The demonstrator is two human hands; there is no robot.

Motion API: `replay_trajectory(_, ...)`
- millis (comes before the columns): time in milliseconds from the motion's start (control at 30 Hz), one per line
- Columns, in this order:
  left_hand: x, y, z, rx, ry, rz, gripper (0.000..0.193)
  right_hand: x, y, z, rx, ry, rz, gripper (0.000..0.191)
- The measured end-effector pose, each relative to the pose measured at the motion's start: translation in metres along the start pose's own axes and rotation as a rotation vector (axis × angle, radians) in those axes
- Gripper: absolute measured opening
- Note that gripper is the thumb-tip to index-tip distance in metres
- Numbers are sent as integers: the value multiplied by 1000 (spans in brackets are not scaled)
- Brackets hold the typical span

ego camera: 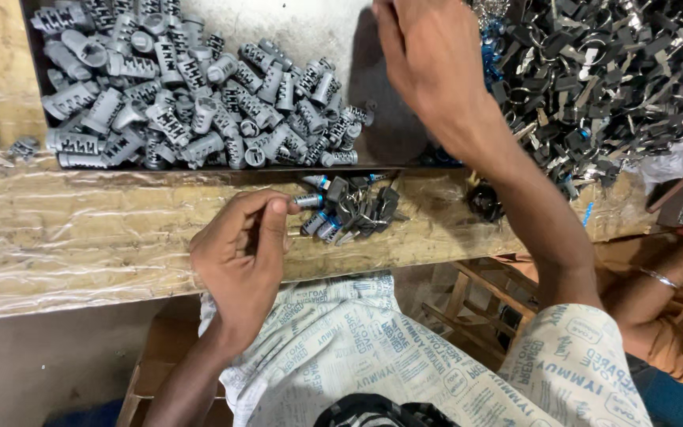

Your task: The person sits at a workshop bench and assembles padlocks by hand, picking lock cylinders and keys from trays, fitting keys into the cylinders, pressing blue caps onto the assemblies, and placing finished padlocks on the bench.

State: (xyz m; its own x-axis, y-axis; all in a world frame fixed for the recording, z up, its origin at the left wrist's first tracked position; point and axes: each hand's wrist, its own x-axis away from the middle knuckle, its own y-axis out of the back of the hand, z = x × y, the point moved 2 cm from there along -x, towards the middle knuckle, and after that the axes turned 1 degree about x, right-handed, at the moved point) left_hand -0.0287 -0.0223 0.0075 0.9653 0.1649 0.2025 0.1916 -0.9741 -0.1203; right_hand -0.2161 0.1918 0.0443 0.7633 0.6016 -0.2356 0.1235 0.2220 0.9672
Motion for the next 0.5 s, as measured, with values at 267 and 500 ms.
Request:
replay_trajectory(267, 16, -32, -3, 370, 187, 139, 22, 88, 66, 135, -181, 169, -159, 20)
replay_trajectory(500, 38, -28, 1, 803, 291, 205, 24, 93, 54, 157, -302, 6, -326, 22)
